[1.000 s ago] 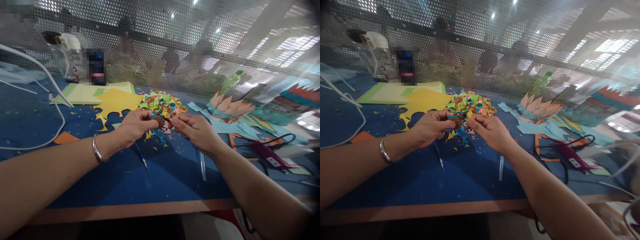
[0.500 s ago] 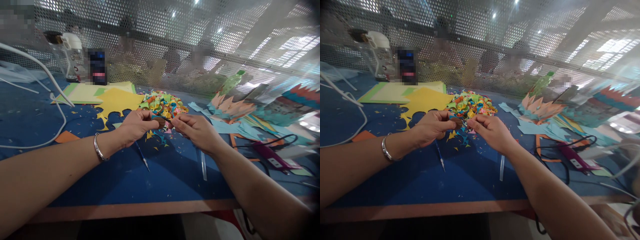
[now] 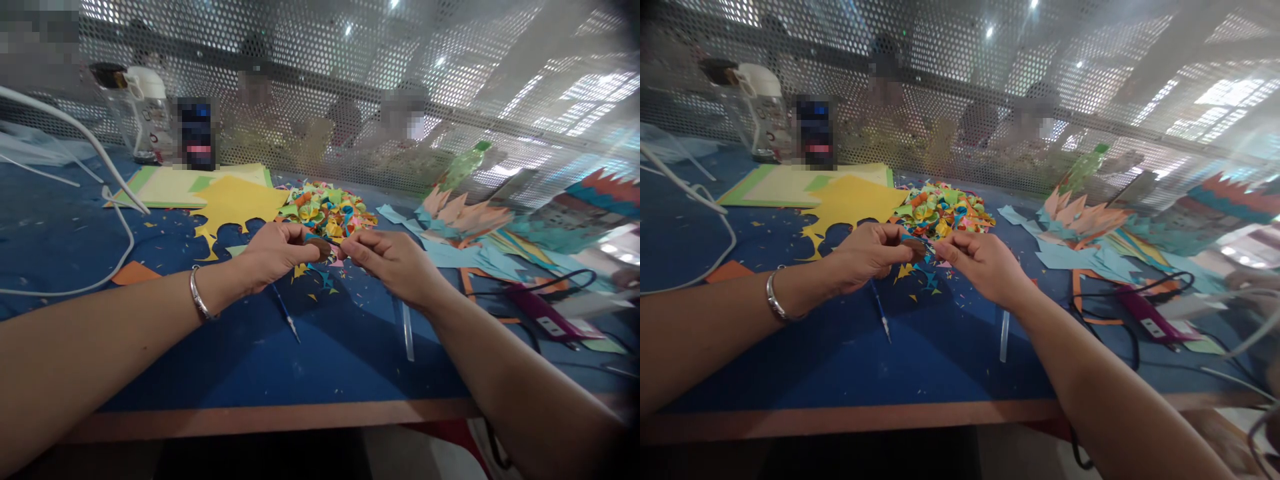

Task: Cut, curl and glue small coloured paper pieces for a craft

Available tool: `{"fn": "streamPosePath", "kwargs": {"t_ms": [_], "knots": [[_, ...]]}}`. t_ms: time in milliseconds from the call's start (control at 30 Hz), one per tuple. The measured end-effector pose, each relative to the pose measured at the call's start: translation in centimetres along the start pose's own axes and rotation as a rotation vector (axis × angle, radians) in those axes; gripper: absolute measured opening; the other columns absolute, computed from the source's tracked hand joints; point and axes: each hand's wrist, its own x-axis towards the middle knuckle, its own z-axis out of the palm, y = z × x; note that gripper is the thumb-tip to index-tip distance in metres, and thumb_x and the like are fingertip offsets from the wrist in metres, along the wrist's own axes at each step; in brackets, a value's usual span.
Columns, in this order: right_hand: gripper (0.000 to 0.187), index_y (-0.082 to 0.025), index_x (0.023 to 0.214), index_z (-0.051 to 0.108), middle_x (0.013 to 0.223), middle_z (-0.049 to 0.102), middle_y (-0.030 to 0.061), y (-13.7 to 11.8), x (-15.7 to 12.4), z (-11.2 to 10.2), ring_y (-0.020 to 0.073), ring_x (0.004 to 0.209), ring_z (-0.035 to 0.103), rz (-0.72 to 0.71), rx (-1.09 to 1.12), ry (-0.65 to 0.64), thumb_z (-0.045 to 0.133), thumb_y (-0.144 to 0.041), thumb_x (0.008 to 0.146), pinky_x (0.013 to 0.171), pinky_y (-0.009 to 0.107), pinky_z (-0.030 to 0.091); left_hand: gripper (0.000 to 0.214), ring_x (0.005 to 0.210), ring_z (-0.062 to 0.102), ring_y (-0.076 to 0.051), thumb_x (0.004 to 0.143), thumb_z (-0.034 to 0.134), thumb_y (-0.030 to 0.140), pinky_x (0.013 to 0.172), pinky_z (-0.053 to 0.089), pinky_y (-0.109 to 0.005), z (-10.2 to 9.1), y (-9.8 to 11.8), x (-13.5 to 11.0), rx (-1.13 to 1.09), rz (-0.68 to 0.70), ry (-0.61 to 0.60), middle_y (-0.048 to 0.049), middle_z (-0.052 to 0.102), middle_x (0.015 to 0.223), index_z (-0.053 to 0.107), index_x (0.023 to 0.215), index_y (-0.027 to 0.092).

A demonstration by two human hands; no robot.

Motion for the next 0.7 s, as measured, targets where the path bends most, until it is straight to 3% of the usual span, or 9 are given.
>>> {"fn": "streamPosePath", "kwargs": {"t_ms": [200, 333, 433, 700], "knots": [[0.048, -0.018, 0.075, 0.059, 0.057, 0.036, -0.0066, 0.3, 0.0, 0.5, 0.0076, 0.049, 0.028, 0.087, 0.233, 0.022, 0.056, -0.065, 0.088, 0.047, 0.025, 0.022, 0.016, 0.049, 0.027, -0.006, 0.064, 0.076, 0.029, 0.051, 0.017, -0.029, 0.1, -0.1, 0.0, 0.013, 0.002, 0.032, 0.0044, 0.046, 0.054, 0.066, 0.068, 0.016], [0.041, -0.018, 0.080, 0.062, 0.065, 0.050, -0.0029, -0.2, 0.1, 0.7, 0.0095, 0.057, 0.040, 0.099, 0.243, 0.010, 0.071, -0.058, 0.079, 0.051, 0.025, 0.031, 0.017, 0.050, 0.033, -0.007, 0.064, 0.077, 0.028, 0.051, 0.020, -0.028, 0.1, -0.5, 0.1, 0.009, 0.030, 0.002, 0.0046, 0.046, 0.053, 0.064, 0.066, 0.017], [0.033, -0.017, 0.079, 0.066, 0.068, 0.054, -0.0004, -0.3, 0.2, 1.0, 0.0124, 0.063, 0.046, 0.063, 0.206, -0.012, 0.073, -0.050, 0.079, 0.057, 0.027, 0.037, 0.013, 0.054, 0.041, -0.008, 0.064, 0.076, 0.022, 0.053, 0.026, -0.027, 0.2, -0.8, 0.2, -0.018, 0.044, -0.037, 0.0030, 0.053, 0.057, 0.065, 0.066, 0.017], [0.028, -0.016, 0.081, 0.066, 0.065, 0.053, -0.0026, 0.0, 0.0, 1.3, 0.0099, 0.057, 0.044, 0.031, 0.318, 0.115, 0.074, -0.043, 0.080, 0.054, 0.025, 0.036, 0.027, 0.058, 0.048, -0.006, 0.058, 0.084, 0.022, 0.056, 0.032, -0.022, 1.0, 0.1, -0.7, -0.407, -0.082, -0.067, 0.0047, 0.057, 0.064, 0.058, 0.065, 0.016]]}}
